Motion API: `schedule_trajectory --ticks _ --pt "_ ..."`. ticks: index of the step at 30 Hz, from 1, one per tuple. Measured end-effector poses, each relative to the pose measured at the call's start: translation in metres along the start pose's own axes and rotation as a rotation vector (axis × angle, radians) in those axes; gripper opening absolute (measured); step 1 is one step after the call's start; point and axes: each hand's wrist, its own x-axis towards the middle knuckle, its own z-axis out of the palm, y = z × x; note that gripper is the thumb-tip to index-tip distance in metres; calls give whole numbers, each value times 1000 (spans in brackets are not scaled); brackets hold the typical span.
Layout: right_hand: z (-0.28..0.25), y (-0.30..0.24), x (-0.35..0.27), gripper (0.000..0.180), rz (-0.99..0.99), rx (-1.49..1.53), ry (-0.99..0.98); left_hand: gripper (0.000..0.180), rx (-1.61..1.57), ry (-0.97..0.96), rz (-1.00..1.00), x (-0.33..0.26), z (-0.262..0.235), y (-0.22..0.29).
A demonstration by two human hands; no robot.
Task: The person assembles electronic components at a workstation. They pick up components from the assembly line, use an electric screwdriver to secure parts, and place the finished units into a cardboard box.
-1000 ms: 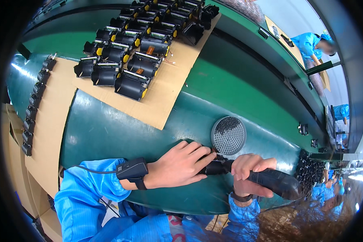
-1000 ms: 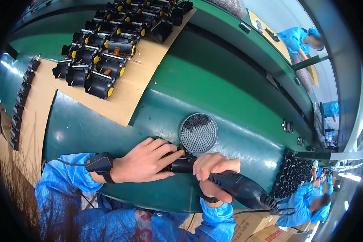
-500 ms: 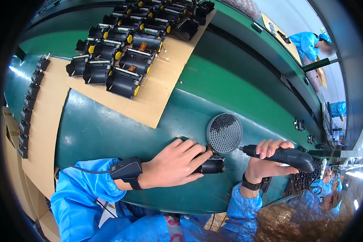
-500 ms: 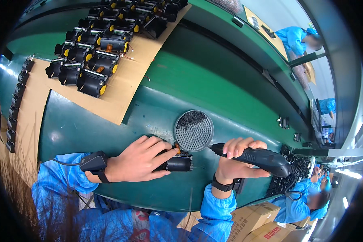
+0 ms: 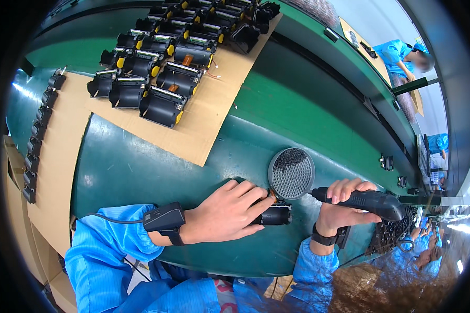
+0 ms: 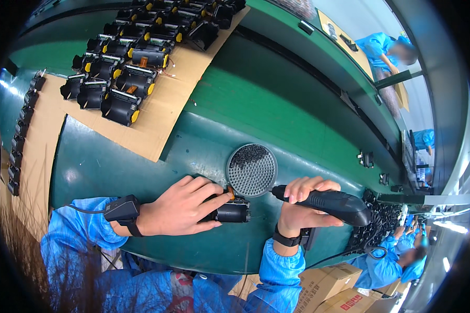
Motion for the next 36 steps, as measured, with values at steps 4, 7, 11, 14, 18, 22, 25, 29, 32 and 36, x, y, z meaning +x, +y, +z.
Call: schedule_trajectory --ticks 4,7,11,14,18,22,25,29,32,36 --pt "4 3 -4 87 0 -56 -100 62 3 12 -6 -1 -1 0" --pt "10 1 -6 87 -12 -114 -74 62 -22 27 -4 -1 0 0" --pt "15 -9 -2 85 -54 -69 15 62 -41 37 -29 -3 1 -3" --pt "27 -29 -2 84 -71 13 10 63 -67 33 -44 -1 1 -2" --pt "57 -39 -17 79 -10 193 -147 63 -84 44 -44 -3 3 -4" --pt "76 -33 -37 77 20 257 -317 64 -79 50 -41 -2 4 -4" --pt "78 -21 -47 78 -8 196 -382 64 -91 53 -45 -3 6 -5" --pt "78 -16 -49 79 -12 183 -418 63 -113 60 -54 -5 7 -5" --pt "81 -15 -48 80 -2 145 -431 63 -108 57 -46 -6 5 -6" --pt "74 -10 -48 81 19 188 -393 63 -99 44 -56 -2 5 -4"
